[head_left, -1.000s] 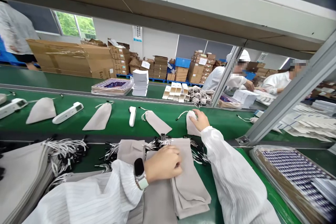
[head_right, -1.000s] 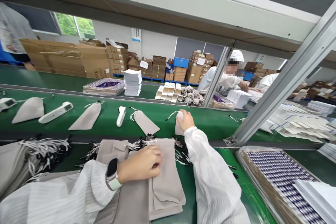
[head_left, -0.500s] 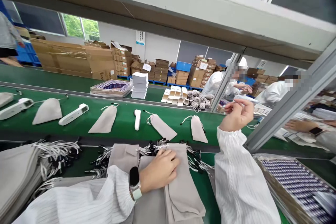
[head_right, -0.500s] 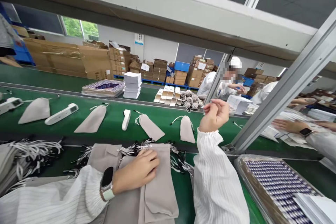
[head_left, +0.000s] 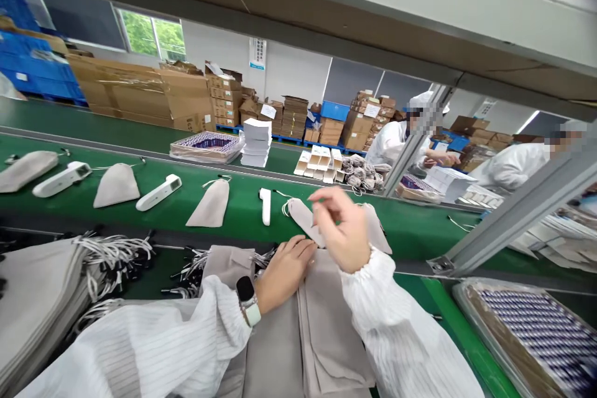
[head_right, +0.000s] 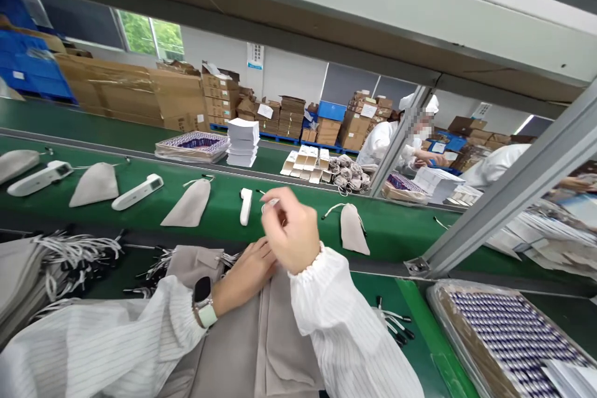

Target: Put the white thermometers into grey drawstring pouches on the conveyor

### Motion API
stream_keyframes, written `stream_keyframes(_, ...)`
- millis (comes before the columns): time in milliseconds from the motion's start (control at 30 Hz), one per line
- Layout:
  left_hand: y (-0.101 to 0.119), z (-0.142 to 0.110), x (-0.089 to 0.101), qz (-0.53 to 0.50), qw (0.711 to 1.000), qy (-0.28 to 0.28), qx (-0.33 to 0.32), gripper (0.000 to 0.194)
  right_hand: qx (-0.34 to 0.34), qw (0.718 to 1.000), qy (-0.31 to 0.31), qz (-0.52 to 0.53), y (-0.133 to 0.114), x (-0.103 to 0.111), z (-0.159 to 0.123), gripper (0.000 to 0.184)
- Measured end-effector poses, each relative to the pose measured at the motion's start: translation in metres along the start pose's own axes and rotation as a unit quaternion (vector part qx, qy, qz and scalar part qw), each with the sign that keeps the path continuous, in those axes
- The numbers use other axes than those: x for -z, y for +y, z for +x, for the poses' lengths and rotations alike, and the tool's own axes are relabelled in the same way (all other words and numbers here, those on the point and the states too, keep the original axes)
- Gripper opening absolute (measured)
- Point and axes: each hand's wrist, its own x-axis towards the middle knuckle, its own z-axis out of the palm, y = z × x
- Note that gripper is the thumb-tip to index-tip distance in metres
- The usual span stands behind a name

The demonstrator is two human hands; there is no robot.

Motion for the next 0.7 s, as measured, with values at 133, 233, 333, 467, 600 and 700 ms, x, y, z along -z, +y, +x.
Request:
stream_keyframes(133,-0.006,-0.004,-0.010,0.040,0.999,0.009,-0.021,0.023,-0.044,0.963,-0.213,-0.158,0.024,-0.061,0.018,0.020)
stream_keyframes(233,-0.002,-0.008,-0.007,0.090,0.994,0.029,-0.049,0.023,-0.177,0.928,-0.253,-0.208,0.066,-0.115,0.038,0.021)
stream_keyframes(333,0.002,-0.012,-0.003,0.128,0.991,0.032,-0.035,0.016,-0.229,0.924,-0.245,-0.184,0.107,-0.150,0.050,0.033)
stream_keyframes(467,0.004,-0.012,-0.001,0.134,0.989,0.046,-0.039,0.015,-0.284,0.931,-0.200,-0.109,0.144,-0.154,0.053,0.044)
stream_keyframes(600,0.005,-0.011,0.002,0.134,0.988,0.053,-0.053,0.019,-0.329,0.936,-0.122,0.008,0.158,-0.121,0.053,0.054)
stream_keyframes(700,0.007,-0.010,0.005,0.130,0.989,0.022,-0.066,0.015,-0.338,0.925,-0.053,0.166,0.153,-0.075,0.049,0.063)
